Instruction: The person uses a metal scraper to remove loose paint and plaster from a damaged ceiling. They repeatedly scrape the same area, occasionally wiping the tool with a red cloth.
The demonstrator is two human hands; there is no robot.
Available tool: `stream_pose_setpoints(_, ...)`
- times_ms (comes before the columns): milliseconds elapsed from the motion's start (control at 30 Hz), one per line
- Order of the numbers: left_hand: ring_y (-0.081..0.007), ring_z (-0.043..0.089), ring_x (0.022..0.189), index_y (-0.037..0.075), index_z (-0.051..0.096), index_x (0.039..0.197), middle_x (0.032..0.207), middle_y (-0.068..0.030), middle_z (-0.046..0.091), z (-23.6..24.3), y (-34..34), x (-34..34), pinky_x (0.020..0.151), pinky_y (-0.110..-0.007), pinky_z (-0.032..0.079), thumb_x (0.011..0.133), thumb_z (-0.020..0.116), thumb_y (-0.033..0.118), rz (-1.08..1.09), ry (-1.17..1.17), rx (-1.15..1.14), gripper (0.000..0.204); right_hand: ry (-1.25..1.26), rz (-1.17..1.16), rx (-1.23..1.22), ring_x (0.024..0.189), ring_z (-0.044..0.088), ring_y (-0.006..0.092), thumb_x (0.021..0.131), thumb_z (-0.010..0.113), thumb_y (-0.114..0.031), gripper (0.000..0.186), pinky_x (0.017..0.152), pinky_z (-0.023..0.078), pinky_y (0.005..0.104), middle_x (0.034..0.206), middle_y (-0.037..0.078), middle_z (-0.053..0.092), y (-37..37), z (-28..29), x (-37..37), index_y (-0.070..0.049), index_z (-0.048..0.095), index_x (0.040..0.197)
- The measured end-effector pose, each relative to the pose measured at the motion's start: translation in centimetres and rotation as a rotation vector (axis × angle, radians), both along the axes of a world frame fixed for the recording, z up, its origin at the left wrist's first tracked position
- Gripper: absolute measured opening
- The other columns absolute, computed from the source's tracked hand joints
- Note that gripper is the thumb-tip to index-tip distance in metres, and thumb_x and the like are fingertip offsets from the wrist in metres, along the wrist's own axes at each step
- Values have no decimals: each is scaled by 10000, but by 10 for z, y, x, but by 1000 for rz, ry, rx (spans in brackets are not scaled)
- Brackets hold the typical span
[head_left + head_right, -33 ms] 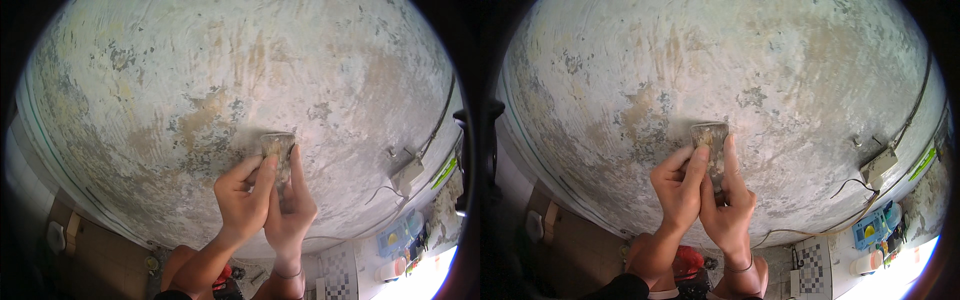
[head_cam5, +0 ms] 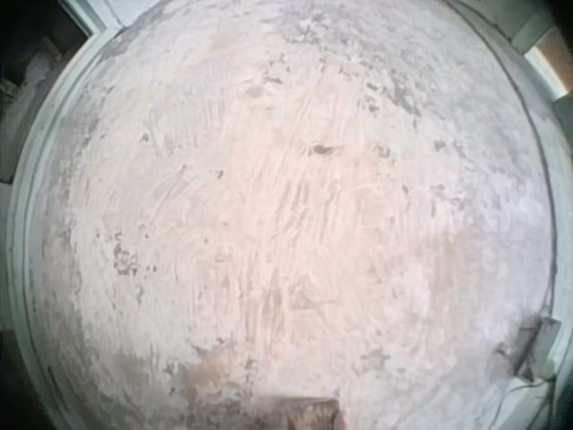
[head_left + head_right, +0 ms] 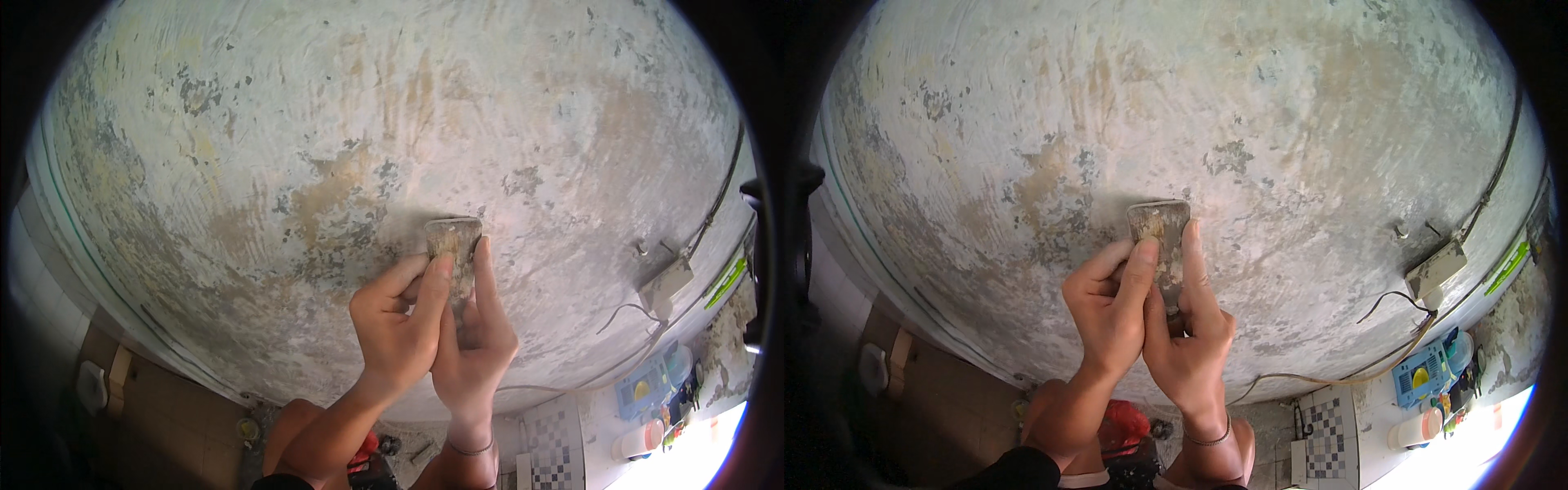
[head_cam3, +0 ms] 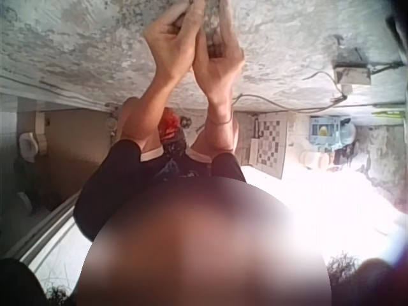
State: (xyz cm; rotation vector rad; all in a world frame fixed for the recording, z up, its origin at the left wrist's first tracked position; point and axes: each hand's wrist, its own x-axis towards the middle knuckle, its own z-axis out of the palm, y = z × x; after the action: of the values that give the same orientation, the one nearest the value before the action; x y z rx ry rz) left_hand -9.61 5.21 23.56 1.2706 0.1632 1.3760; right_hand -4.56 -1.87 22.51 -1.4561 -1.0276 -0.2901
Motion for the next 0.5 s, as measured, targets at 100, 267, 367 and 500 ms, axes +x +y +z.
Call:
stream_pose_setpoints(100, 19, 376, 620, -49, 661, 852, 620, 85, 508, 0, 0, 0, 510, -202, 292, 1003, 639, 79, -29, -6, -19, 200, -16, 3, 15, 559, 338, 5, 899, 656, 25, 674, 479, 317, 190, 600, -43, 344, 1, -1, 2, -11, 423, 1531)
stream_pose_setpoints(267, 21, 385, 627, -47, 661, 859, 635, 88, 525, 0, -1, 1, 519, -194, 294, 1013, 632, 85, -36, 42, -7, 205, 28, 1, 8, 559, 331, 6, 898, 665, 22, 670, 477, 309, 196, 611, -64, 340, -2, -4, 3, -11, 433, 1526)
stream_pose_setpoints(367, 23, 395, 633, -45, 669, 874, 635, 81, 539, 0, -2, 2, 521, -193, 301, 1009, 634, 81, -44, -8, -7, 188, 45, 13, 21, 564, 327, 4, 899, 670, 18, 665, 479, 296, 193, 616, -73, 334, -2, -6, 4, -7, 438, 1521)
stream_pose_setpoints(500, 23, 402, 635, -47, 677, 886, 634, 77, 546, 0, 0, 1, 522, -190, 309, 1007, 636, 80, -29, 12, 38, 180, 30, 17, 41, 566, 324, 4, 901, 667, 20, 664, 481, 288, 192, 616, -76, 329, 0, -7, 5, -6, 435, 1523)
